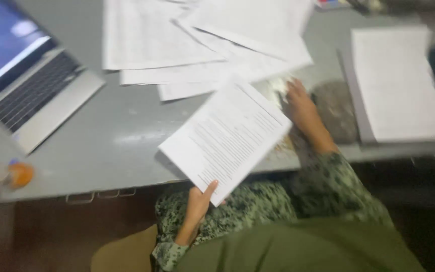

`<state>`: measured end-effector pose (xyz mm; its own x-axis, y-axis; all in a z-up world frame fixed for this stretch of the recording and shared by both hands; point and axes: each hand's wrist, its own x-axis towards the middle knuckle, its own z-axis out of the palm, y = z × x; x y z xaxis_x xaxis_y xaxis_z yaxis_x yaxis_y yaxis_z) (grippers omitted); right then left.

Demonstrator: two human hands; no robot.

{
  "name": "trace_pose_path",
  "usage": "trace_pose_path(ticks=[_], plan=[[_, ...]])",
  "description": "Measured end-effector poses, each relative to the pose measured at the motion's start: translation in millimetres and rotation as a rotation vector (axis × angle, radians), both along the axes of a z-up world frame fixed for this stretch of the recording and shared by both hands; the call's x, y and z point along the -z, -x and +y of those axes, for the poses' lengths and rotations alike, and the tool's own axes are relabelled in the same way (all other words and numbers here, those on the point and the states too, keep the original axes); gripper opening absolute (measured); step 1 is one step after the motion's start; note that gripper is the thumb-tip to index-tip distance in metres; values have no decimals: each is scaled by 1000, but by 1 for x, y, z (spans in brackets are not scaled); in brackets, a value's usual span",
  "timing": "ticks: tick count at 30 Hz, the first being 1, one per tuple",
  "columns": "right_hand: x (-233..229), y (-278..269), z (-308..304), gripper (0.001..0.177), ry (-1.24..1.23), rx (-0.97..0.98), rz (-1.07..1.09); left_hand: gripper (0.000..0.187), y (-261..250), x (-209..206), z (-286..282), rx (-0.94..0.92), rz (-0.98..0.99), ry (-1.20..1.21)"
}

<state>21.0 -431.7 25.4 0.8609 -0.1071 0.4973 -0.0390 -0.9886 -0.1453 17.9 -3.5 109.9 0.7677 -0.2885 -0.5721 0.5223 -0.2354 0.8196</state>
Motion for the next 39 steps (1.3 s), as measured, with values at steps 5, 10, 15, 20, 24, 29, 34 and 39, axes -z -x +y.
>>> trace_pose_path(ticks=[5,10,15,20,24,29,34,39], plan=[[-91,-6,81,81,-432,153,62,62,-14,31,25,21,63,95],[-200,-30,297,51,-954,-171,875,46,8,44,31,-54,241,279],[-85,-32,306,59,-275,-1215,524,39,20,111,28,-63,165,573],[-160,-83,335,45,-365,-1044,586,32,19,103,29,47,181,529],[-104,-148,321,48,-326,-1000,529,37,32,136,23,-31,270,610],[-165,-142,349,75,-1128,-252,885,53,34,143,25,-145,262,521],[-41,-69,277,52,-376,-644,408,48,27,127,26,-186,370,509],[-21,-136,155,49,-311,-373,124,56,26,93,37,6,188,463]])
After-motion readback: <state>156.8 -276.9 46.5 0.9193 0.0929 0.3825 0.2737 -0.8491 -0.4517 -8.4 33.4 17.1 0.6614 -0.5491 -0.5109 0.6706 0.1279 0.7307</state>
